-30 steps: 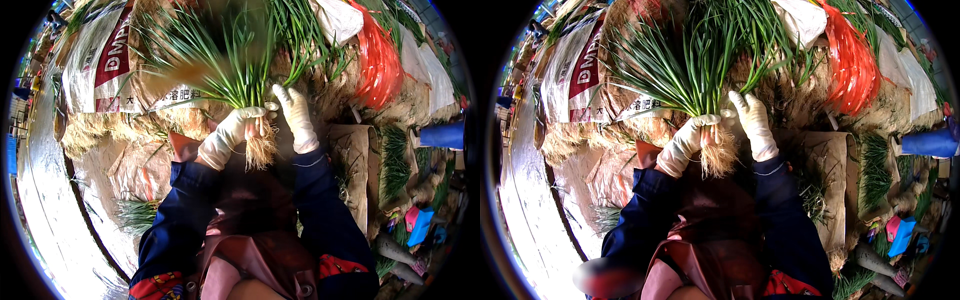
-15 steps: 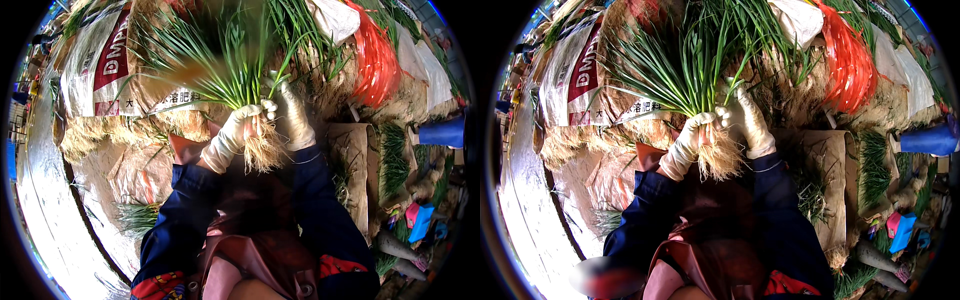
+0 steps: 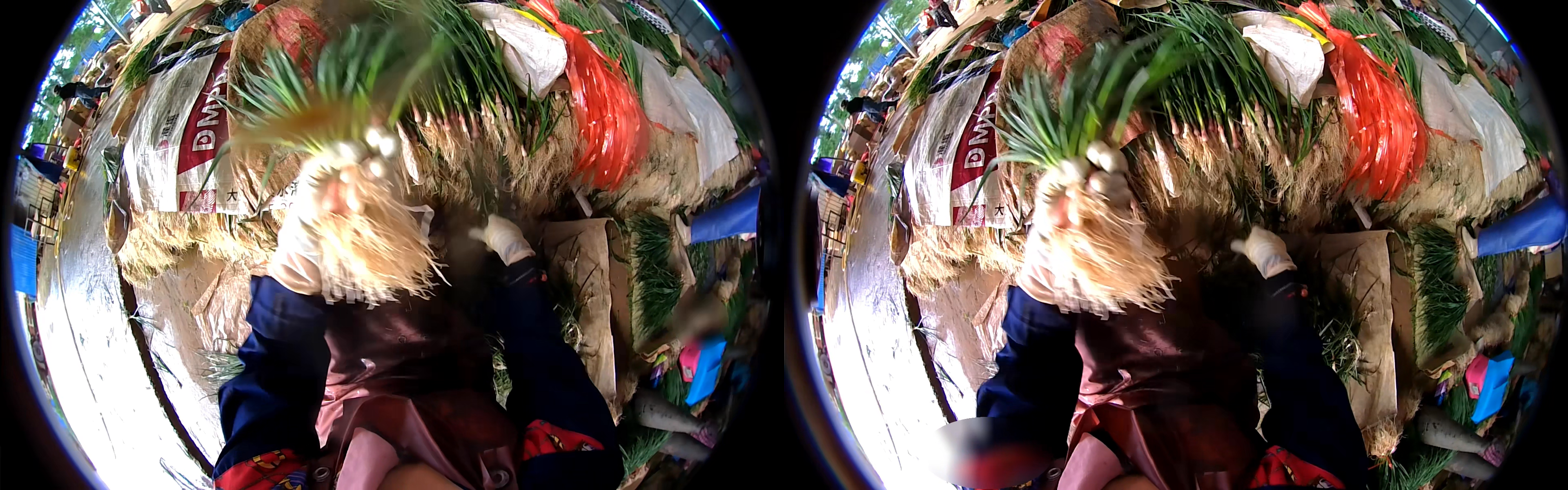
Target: The person bunches together green onions by hand, peeling away damaged outer layers and aligning the roots before placing the bunches aside.
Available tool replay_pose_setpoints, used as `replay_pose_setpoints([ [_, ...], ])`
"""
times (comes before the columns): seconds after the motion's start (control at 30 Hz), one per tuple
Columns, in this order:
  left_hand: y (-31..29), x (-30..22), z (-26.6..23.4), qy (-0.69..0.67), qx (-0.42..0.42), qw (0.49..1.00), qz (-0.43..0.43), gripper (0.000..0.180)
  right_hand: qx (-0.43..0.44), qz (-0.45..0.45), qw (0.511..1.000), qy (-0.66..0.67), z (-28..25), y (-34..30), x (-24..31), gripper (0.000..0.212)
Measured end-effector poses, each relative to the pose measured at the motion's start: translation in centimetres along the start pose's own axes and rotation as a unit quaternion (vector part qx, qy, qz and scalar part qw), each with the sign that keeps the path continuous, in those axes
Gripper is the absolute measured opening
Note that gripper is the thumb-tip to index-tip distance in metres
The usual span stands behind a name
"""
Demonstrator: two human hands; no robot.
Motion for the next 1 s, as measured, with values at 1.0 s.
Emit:
replay_pose_setpoints([
  [1.0,-3.0,6.2,-6.6,-0.037,-0.280,0.959,-0.003,0.026,-0.054,-0.267,0.878,0.393,-8.9,-5.5,11.3,0.033],
])
Point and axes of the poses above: each hand's wrist, its own y-axis towards the middle knuckle, its own z-axis out of the palm, x = y × z, the point moved 2 cm from there along y, towards the middle knuckle, and after that the axes turned 12 degrees about -y, right-handed, at the moved point
